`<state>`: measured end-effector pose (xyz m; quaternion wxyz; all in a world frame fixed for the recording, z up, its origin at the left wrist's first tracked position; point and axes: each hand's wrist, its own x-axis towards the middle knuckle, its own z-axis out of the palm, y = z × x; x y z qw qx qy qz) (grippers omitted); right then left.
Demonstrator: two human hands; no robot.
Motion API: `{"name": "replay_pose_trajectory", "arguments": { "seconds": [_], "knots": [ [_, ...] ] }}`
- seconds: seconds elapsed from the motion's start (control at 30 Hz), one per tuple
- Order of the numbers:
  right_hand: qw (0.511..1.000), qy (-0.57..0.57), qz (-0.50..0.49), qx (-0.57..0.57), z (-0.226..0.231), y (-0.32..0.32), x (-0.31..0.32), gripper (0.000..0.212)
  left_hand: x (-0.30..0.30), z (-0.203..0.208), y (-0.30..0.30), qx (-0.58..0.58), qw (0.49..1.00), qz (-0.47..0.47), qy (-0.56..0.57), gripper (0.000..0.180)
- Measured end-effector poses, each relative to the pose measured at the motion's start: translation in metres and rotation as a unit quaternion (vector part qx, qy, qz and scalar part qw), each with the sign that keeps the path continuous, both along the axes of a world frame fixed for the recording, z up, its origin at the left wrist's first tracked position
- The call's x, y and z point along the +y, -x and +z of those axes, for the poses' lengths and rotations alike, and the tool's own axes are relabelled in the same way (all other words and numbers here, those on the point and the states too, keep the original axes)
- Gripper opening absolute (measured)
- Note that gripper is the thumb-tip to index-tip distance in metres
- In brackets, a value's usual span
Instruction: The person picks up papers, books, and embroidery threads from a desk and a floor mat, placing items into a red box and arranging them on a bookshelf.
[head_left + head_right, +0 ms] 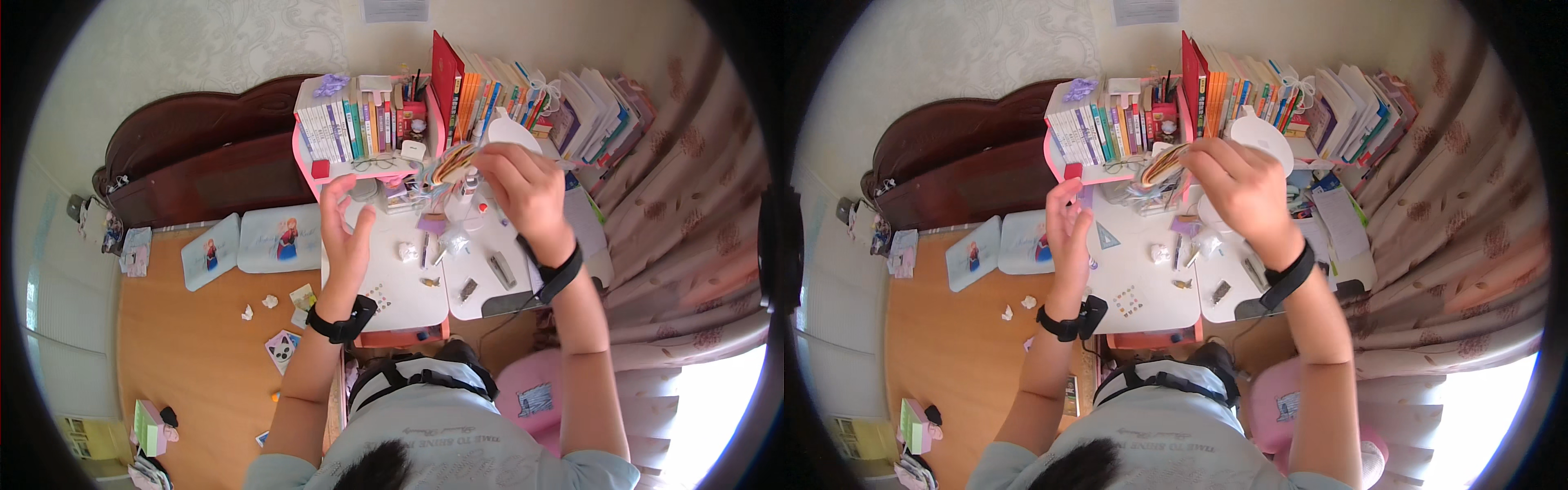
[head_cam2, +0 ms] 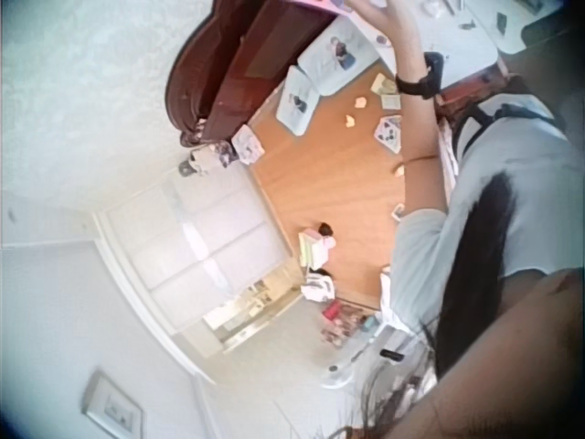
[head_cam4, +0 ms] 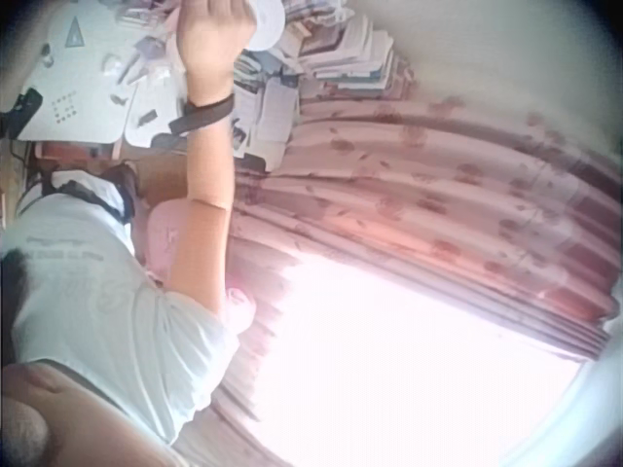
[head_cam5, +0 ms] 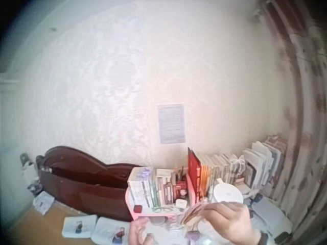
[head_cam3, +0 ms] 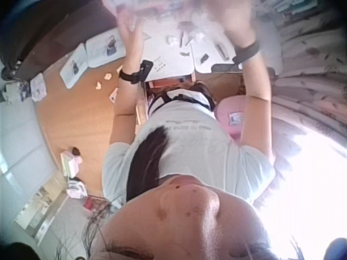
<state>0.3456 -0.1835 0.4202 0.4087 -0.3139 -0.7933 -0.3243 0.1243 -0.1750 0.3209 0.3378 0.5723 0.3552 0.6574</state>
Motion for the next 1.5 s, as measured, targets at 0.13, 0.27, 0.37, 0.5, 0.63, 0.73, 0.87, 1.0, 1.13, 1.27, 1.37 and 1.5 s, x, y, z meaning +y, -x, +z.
{"name": "replay_pose_trajectory", "arguments": {
  "seconds": [0.13,0.27,0.37,0.5,0.63,0.73,0.87,1.0,1.13,1.27,1.37,1.5],
  "knots": [
    [0.98,0.035,-0.078,-0.178,0.036,0.007,0.0,0.004,0.003,0.003,0.012,0.041,0.999,0.033,-0.006,0.035],
    [0.956,0.215,-0.093,-0.178,0.062,0.006,0.001,0.004,0.001,0.006,0.014,0.052,0.998,0.024,0.002,0.032],
    [0.949,0.3,-0.02,-0.097,0.068,0.004,0.008,0.007,0.004,0.007,0.011,0.041,0.999,-0.005,-0.006,0.033],
    [0.942,0.319,0.042,0.095,0.066,0.011,0.005,0.007,0.011,0.017,0.004,-0.008,0.995,-0.074,-0.069,0.05],
    [0.917,0.338,0.064,0.202,0.056,0.014,0.004,0.008,0.025,0.04,0.007,0.025,0.983,-0.145,-0.11,0.071],
    [0.911,0.354,0.089,0.19,0.06,0.016,0.002,0.009,0.017,0.073,0.007,0.077,0.965,-0.246,-0.051,0.067],
    [0.906,0.395,0.081,0.131,0.08,0.024,-0.003,0.01,0.006,0.083,0.007,0.052,0.927,-0.366,0.067,0.039],
    [0.892,0.42,0.097,0.134,0.088,0.023,-0.003,0.008,0.011,0.057,0.001,0.019,0.924,-0.369,0.093,0.028],
    [0.907,0.393,0.064,0.138,0.096,0.013,-0.004,0.014,0.004,0.051,-0.001,0.034,0.9,-0.417,0.125,0.03],
    [0.899,0.4,0.05,0.172,0.096,-0.008,0.004,0.015,0.012,0.031,0.009,0.045,0.893,-0.422,0.147,0.028],
    [0.89,0.407,0.04,0.201,0.1,-0.011,-0.005,0.016,0.015,0.02,0.013,0.084,0.902,-0.387,0.169,0.029],
    [0.886,0.408,0.069,0.212,0.099,-0.016,-0.003,0.016,0.017,-0.007,0.015,0.169,0.891,-0.384,0.173,0.033]
  ]
}}
